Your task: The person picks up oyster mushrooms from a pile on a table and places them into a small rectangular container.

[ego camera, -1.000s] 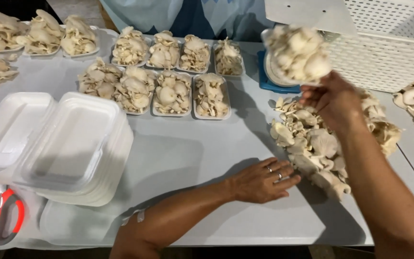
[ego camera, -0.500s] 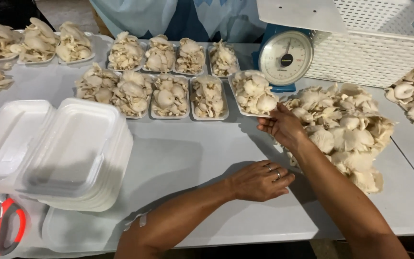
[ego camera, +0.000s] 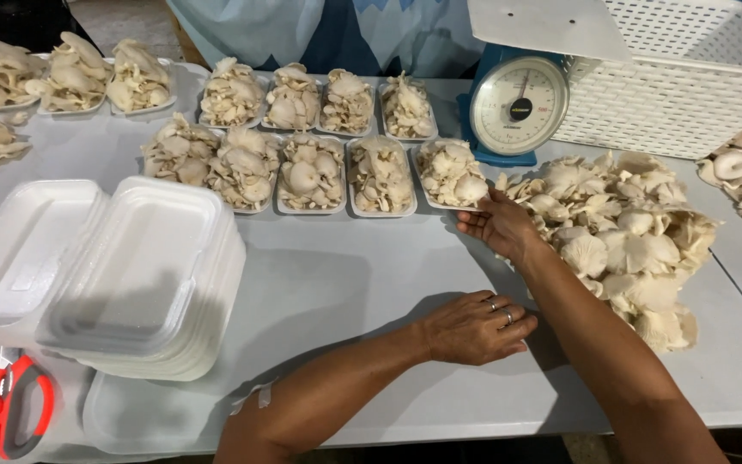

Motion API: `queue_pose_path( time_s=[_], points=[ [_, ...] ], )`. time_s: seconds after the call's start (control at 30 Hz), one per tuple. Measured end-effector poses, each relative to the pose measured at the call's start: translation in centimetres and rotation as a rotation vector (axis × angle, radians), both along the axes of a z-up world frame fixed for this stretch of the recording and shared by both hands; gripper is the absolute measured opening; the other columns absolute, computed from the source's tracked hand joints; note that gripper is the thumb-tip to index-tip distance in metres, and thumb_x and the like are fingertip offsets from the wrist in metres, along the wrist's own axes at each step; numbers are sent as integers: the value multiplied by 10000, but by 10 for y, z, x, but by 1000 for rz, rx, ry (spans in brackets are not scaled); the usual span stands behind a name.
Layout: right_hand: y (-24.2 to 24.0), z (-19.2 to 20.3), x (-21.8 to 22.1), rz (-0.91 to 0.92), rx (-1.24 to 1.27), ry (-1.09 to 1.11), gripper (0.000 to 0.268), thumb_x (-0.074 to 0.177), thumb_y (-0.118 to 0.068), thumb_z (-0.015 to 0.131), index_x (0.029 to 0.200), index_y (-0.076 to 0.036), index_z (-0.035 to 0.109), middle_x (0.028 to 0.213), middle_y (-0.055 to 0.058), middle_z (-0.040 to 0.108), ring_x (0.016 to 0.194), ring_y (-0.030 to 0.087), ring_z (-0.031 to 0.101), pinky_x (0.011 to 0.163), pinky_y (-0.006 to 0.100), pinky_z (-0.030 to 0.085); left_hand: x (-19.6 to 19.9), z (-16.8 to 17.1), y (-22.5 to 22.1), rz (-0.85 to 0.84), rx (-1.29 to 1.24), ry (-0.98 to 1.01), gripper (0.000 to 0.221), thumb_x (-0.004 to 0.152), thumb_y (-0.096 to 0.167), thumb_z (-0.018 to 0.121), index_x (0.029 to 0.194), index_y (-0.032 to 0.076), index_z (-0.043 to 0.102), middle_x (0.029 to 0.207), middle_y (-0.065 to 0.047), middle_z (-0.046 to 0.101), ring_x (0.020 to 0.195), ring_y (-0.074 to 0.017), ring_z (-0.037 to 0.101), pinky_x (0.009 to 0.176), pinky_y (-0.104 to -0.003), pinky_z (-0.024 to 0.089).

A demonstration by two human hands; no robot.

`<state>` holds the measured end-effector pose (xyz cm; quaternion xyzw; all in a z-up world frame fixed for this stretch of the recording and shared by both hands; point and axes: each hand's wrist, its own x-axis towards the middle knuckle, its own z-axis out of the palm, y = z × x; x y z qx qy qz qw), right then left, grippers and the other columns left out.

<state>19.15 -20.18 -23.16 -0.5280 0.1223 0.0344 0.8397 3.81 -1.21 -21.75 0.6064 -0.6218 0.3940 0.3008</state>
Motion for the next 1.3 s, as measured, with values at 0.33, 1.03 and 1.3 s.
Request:
queue_pose_path(
  time_s=[0.33, 1.03, 1.3],
  points=[
    [-5, -7, 16, 85, -18, 45, 537, 1063, -98, 474, 1565, -122, 286, 965, 263, 713, 831, 360, 765, 749, 591, 654, 5, -6, 0, -17, 14, 35, 361, 1076, 323, 472, 1266, 44, 599, 930, -122, 602, 848, -322, 666, 686, -398, 555],
    [0, 5, 2, 143, -115, 63, 588, 987, 16, 492, 1531, -89, 294, 1029, 333, 699, 809, 381, 758, 721, 593, 652, 9, 6, 9, 16, 156, 157, 358, 1092, 322, 478, 1231, 21, 612, 977, -164, 638, 915, -365, 692, 694, -423, 565],
    [10, 23, -18, 106, -144, 57, 668, 987, 12, 515, 1567, -39, 187, 1026, 323, 703, 780, 348, 759, 688, 544, 667, 10, 4, 10, 48, 196, 153, 376, 1085, 340, 475, 1242, 29, 615, 989, -154, 649, 933, -354, 695, 722, -424, 571]
  ],
)
